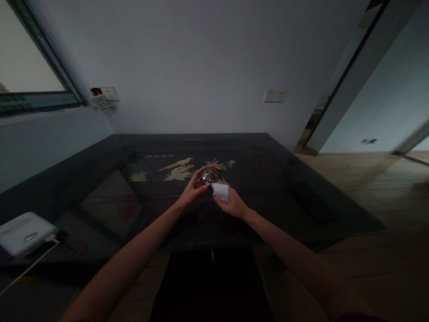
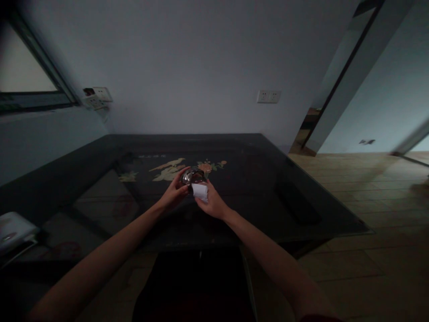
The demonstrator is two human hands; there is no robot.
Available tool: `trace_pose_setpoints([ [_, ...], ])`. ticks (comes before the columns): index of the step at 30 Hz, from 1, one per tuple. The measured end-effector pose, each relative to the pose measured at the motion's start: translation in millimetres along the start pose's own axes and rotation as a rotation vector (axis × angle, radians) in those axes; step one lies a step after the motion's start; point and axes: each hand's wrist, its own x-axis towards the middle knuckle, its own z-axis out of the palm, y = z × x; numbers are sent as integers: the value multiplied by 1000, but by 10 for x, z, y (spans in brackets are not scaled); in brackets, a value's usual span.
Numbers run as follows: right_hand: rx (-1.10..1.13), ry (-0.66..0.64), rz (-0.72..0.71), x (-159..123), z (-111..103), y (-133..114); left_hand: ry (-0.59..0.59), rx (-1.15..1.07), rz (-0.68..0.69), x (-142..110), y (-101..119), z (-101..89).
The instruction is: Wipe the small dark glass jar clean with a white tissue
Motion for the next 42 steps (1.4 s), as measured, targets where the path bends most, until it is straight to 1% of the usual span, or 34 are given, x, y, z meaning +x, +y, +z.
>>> trace_pose_setpoints([
  [2, -158, -15, -114, 10, -21, 26, 21, -30, -40, -16, 23, 7],
  [4, -291, -69, -197, 22, -66, 32, 39, -60, -78, -25, 39, 11],
  [6, -414, -142, -256, 35, -123, 25, 63, -86, -109, -27, 41, 11],
  [9, -572, -217, -318, 55, -188, 23, 95, -108, -154, -12, 13, 1],
  [12, -690, -218, -367, 67, -183, 53, 106, -109, -211, 29, -50, -36],
  [15, -766, -201, -391, 65, -119, 70, 104, -113, -284, 73, -121, -87],
  [17, -776, -201, -373, 56, -64, 53, 92, -125, -306, 85, -150, -105],
  [19, -734, -199, -326, 43, -14, 20, 87, -140, -280, 78, -152, -95],
  [21, -625, -187, -261, 28, 29, -6, 91, -151, -223, 58, -133, -64],
  [23, -471, -165, -189, 13, 67, -12, 87, -146, -162, 38, -108, -31],
  [25, -321, -139, -126, 2, 99, 1, 81, -102, -113, 24, -91, -16],
  [27, -219, -132, -100, -3, 121, 19, 86, -43, -73, 18, -86, -20],
  [29, -181, -139, -113, -4, 129, 30, 85, -5, -49, 16, -91, -32],
  [32, -251, -156, -154, -2, 112, 30, 83, -6, -52, 17, -105, -48],
  [38, -534, -221, -213, 20, 18, -3, 107, -53, -108, 39, -123, -66],
  [42, -664, -214, -284, 45, -16, 26, 154, -34, -146, 53, -124, -65],
])
